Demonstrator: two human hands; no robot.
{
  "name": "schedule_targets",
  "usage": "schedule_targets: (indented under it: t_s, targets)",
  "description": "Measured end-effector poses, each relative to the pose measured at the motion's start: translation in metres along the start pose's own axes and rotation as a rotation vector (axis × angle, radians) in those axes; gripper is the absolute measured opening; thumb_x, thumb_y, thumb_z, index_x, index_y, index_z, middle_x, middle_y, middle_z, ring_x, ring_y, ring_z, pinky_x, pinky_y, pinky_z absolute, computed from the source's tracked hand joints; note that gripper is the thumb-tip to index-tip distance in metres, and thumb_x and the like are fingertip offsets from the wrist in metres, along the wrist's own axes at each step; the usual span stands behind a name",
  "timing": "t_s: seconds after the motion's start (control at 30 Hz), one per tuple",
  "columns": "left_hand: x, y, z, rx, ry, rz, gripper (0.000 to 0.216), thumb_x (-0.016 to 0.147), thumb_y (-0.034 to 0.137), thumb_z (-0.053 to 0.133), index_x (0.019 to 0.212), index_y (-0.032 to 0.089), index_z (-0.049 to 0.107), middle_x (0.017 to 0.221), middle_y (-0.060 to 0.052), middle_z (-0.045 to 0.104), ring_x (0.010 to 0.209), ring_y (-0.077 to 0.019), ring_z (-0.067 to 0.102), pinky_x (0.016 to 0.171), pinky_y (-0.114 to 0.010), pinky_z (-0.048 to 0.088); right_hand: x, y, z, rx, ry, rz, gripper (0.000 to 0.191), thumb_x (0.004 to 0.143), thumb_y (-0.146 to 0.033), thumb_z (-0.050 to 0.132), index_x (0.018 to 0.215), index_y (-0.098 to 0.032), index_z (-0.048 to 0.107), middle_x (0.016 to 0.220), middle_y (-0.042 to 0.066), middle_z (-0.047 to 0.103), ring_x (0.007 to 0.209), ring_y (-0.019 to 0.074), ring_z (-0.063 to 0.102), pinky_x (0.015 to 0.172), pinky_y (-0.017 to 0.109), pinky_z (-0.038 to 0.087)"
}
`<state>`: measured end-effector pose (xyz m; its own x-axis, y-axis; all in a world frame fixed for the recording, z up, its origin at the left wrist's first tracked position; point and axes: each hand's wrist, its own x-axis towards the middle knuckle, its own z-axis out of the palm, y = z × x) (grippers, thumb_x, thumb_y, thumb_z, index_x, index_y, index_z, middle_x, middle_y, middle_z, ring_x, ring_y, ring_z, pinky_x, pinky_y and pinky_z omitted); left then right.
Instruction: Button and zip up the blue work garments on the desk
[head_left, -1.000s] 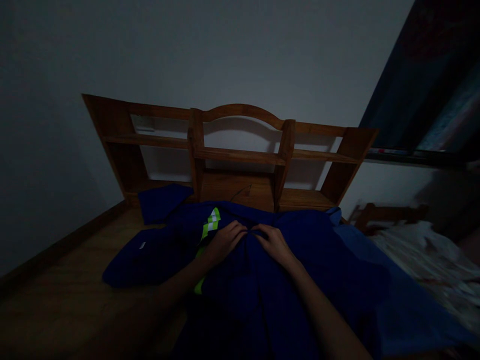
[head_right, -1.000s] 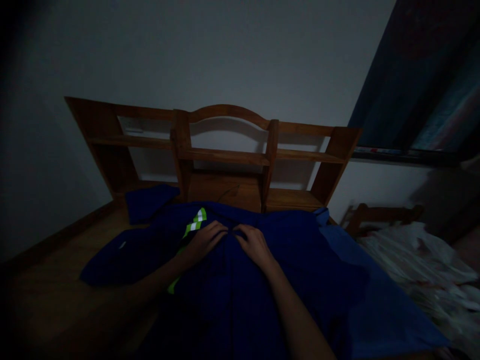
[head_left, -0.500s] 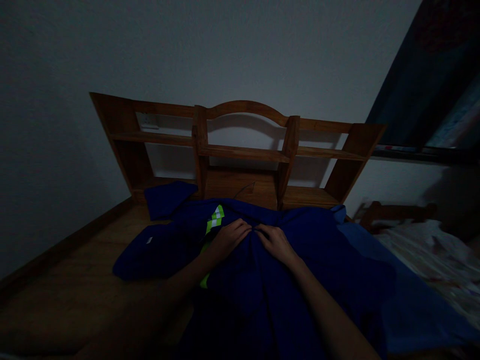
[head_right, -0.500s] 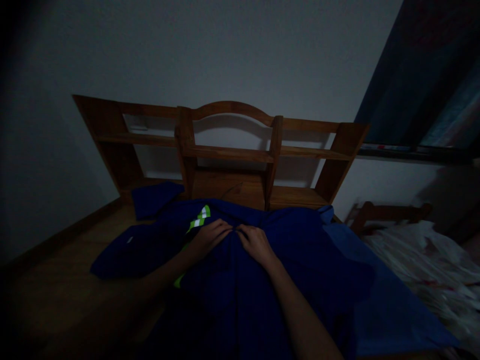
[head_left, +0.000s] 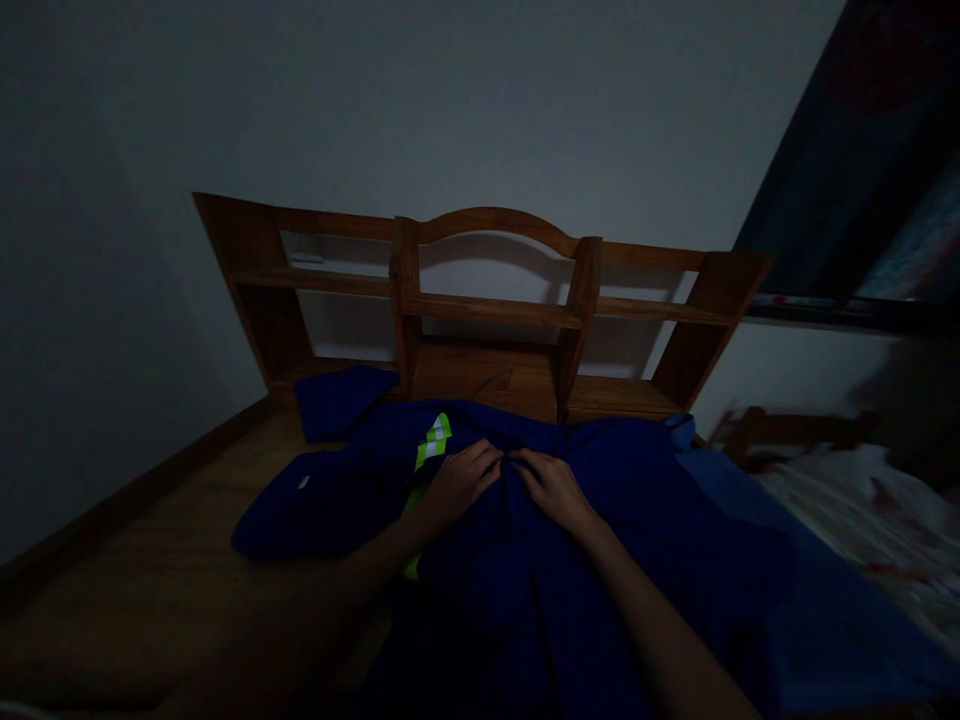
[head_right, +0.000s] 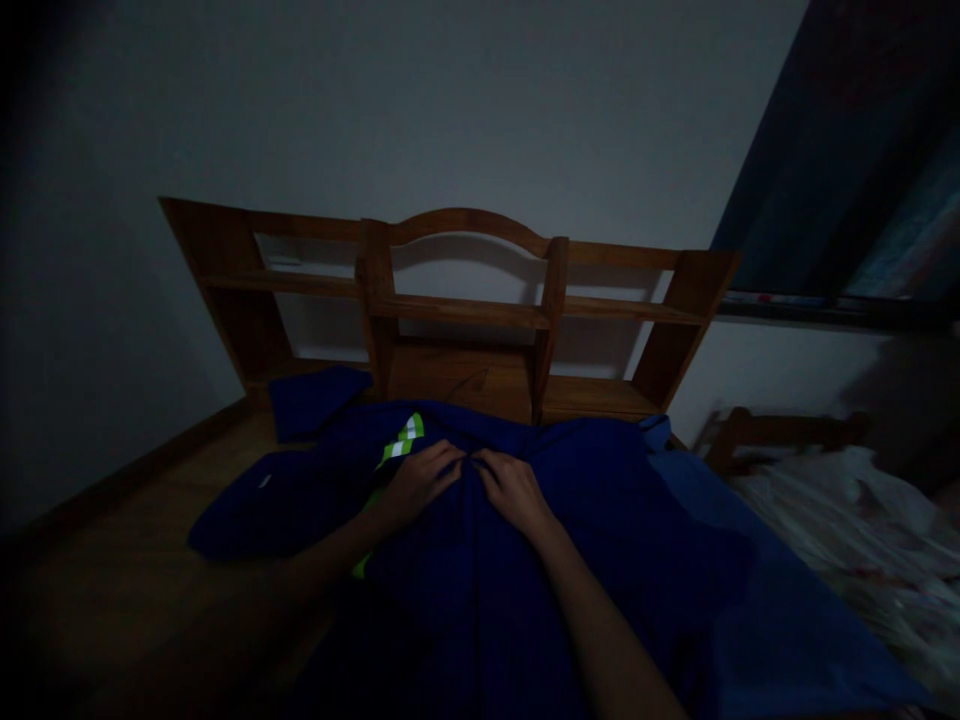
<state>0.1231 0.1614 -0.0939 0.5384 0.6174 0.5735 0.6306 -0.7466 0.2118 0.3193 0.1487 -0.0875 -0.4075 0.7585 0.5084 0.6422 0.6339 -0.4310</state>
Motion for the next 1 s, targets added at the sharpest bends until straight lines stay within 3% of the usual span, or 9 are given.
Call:
schedule_targets:
  t_s: [0.37, 0.57, 1.0]
  targets:
    - [0.000, -0.008, 0.006, -0.075, -0.027, 0.016, 0.025, 0.093, 0.029, 0.037, 0.108, 0.021, 0.055, 0.101, -0.004, 0.057, 0.093, -0.0148, 0.057, 0.084, -0.027, 0.047, 0.001, 0.002, 0.002, -0.010, 0.091, 0.020, 0.021, 0.093, -0.026, 0.041, 0.106, -0.024, 0.058, 0.099, 0.003, 0.062, 0.091, 0.0157, 0.059, 0.083, 0.027, 0.044]
    - [0.000, -0.009, 0.009, -0.064, 0.001, 0.019, 0.035, 0.094, 0.028, 0.034, 0.128, 0.024, 0.044, 0.108, -0.005, 0.056, 0.097, -0.0151, 0.058, 0.086, -0.028, 0.048, 0.001, 0.005, 0.004, -0.008, 0.070, 0.017, 0.020, 0.093, -0.029, 0.042, 0.102, -0.023, 0.058, 0.097, 0.003, 0.063, 0.090, 0.0158, 0.059, 0.083, 0.027, 0.044]
    - [0.001, -0.002, 0.007, 0.057, -0.032, -0.069, 0.026, 0.094, 0.024, 0.029, 0.106, 0.020, 0.052, 0.100, -0.005, 0.057, 0.091, -0.0158, 0.058, 0.080, -0.027, 0.046, 0.002, 0.008, 0.005, -0.084, 0.067, 0.055, 0.022, 0.091, -0.037, 0.046, 0.087, -0.022, 0.062, 0.085, 0.003, 0.062, 0.078, 0.0155, 0.059, 0.072, 0.025, 0.044]
